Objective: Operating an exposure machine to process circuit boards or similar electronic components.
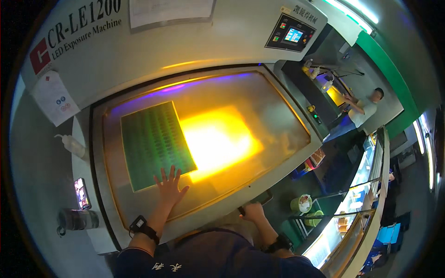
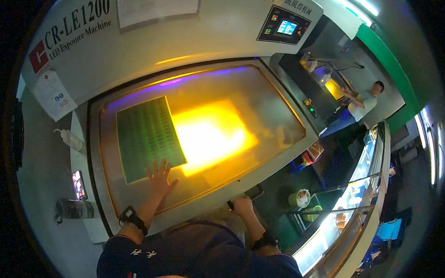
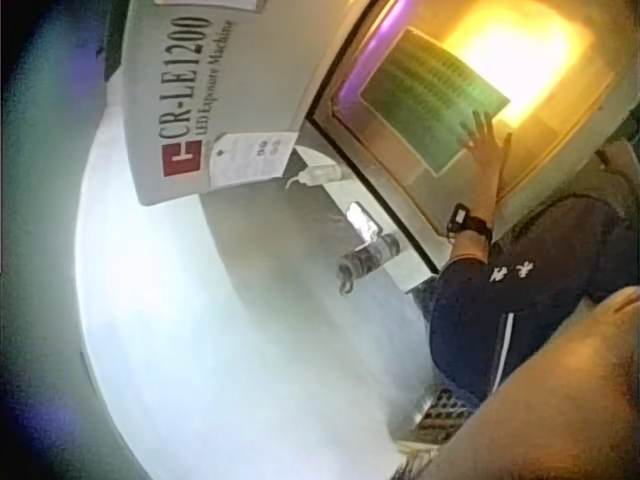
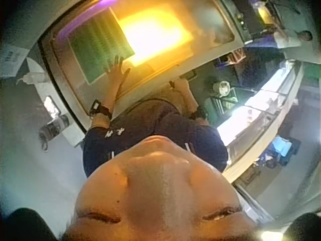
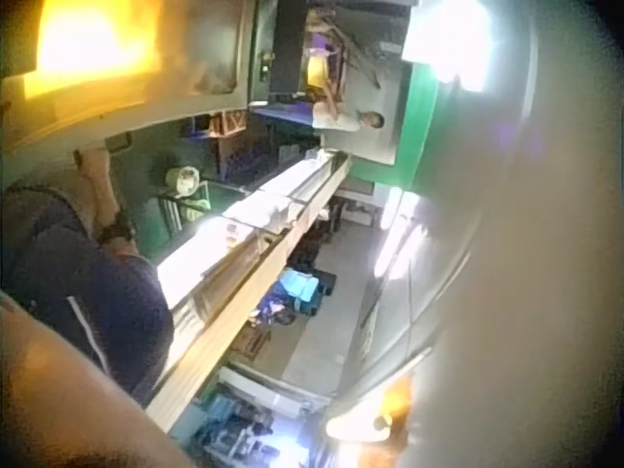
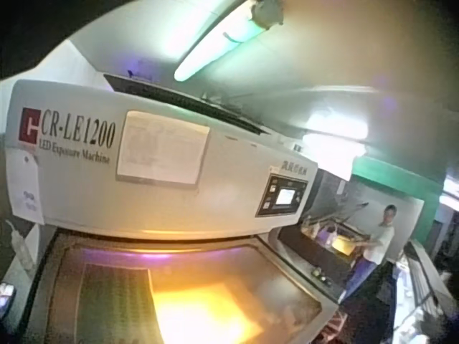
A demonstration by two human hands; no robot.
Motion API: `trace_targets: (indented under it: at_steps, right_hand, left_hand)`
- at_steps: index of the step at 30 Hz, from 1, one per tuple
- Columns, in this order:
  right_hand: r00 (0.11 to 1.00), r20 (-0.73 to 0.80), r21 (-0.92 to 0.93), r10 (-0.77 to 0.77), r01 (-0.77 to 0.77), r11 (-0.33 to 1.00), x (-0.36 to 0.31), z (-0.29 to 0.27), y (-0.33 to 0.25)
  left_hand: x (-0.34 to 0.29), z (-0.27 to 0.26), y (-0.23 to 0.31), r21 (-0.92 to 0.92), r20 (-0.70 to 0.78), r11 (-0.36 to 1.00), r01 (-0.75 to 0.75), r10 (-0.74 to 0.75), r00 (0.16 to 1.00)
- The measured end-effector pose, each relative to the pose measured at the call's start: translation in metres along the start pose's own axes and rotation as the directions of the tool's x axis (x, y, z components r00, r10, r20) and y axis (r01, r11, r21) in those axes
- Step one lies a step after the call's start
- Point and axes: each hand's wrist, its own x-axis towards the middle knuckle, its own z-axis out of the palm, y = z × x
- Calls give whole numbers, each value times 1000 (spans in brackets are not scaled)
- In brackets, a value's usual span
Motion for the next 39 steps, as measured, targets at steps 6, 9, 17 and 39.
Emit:
trace_targets:
  at_steps: [6,9,17,39]
  right_hand:
    - [992,-122,6,-8,9,1000,8,24,8]
    - [987,-128,17,-95,98,995,1,10,11]
    - [820,-281,395,-498,572,719,11,10,63]
    - [936,-351,442,-32,196,876,223,187,220]
  left_hand:
    - [-3,-20,6,13,70,995,100,-101,992]
    - [-5,-14,6,-6,6,999,32,-32,999]
    - [-33,21,151,-119,71,988,103,-95,993]
    - [-43,21,197,-68,98,998,-4,11,995]
